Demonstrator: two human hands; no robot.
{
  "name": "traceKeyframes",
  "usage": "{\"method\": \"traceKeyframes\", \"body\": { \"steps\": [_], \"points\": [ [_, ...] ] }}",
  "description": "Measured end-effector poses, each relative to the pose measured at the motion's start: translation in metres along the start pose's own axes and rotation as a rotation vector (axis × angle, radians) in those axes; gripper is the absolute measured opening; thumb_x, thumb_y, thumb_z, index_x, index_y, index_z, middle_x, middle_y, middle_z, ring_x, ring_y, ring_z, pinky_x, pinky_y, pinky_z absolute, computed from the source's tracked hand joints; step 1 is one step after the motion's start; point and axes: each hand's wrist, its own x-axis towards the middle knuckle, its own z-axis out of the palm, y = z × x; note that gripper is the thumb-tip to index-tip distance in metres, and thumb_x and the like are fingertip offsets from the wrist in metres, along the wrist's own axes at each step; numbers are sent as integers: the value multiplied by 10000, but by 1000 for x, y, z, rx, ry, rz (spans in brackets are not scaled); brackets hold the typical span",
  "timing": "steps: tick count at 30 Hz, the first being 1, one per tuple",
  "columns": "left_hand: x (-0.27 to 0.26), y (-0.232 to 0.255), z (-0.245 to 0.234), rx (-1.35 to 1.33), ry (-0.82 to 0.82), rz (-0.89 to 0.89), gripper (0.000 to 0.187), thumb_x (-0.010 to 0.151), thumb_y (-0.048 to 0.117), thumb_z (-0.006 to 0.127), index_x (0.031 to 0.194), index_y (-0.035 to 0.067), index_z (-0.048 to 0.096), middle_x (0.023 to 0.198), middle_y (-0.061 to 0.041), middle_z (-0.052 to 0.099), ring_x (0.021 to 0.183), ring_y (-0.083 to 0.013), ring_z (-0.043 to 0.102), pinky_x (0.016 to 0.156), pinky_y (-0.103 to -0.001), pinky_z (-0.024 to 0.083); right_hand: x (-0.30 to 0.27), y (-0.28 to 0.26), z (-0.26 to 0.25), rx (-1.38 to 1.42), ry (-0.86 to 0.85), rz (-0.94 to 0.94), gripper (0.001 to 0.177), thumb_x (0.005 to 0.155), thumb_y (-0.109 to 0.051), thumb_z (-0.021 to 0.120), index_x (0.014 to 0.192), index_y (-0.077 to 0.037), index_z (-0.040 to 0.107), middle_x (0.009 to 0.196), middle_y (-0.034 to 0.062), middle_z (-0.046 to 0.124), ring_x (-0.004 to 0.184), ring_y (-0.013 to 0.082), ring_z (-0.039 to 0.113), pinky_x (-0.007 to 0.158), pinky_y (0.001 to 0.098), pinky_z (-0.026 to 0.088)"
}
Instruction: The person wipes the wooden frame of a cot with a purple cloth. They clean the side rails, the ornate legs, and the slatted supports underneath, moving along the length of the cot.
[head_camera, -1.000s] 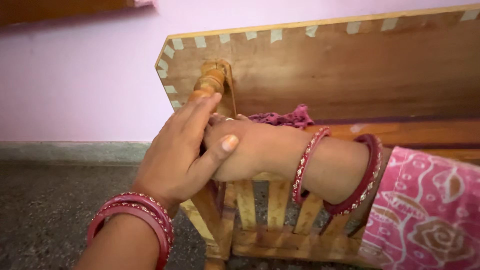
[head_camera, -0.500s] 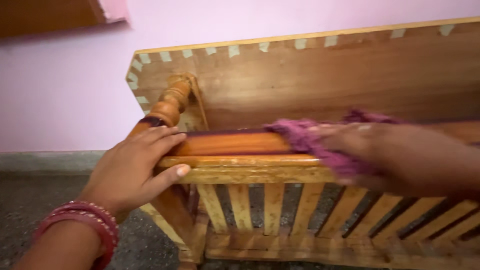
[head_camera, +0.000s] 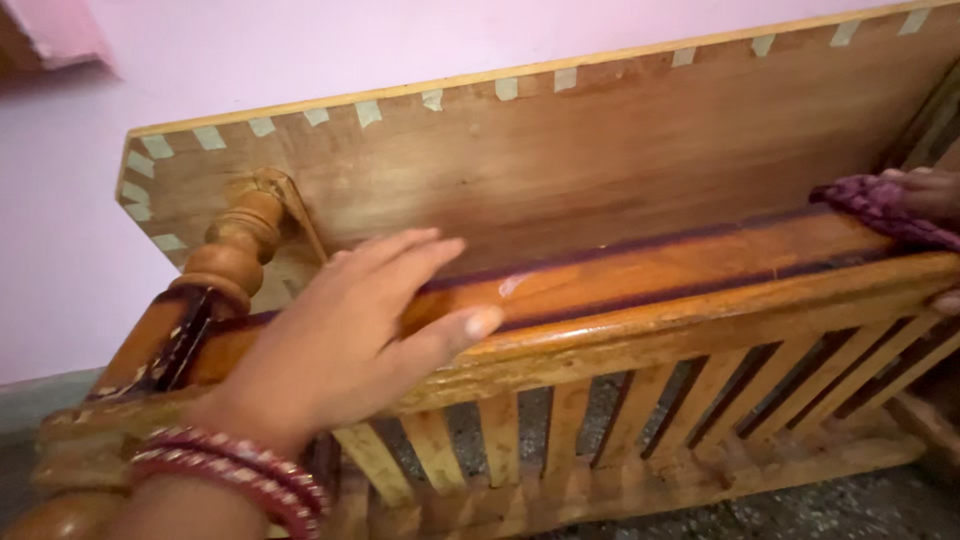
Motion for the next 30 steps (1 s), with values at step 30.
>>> {"method": "traceKeyframes", "body": {
  "steps": [30],
  "points": [
    [18, -23, 23, -278, -151, -210, 818, 962, 593, 520, 1629, 140, 388, 1581, -126, 513, 1424, -257, 451, 1151, -394, 388, 103, -203, -41, 45, 264, -214, 538, 893, -537, 635, 1166, -75, 676, 1194, 164, 726, 930, 311, 723, 778, 453, 569]
  ]
}}
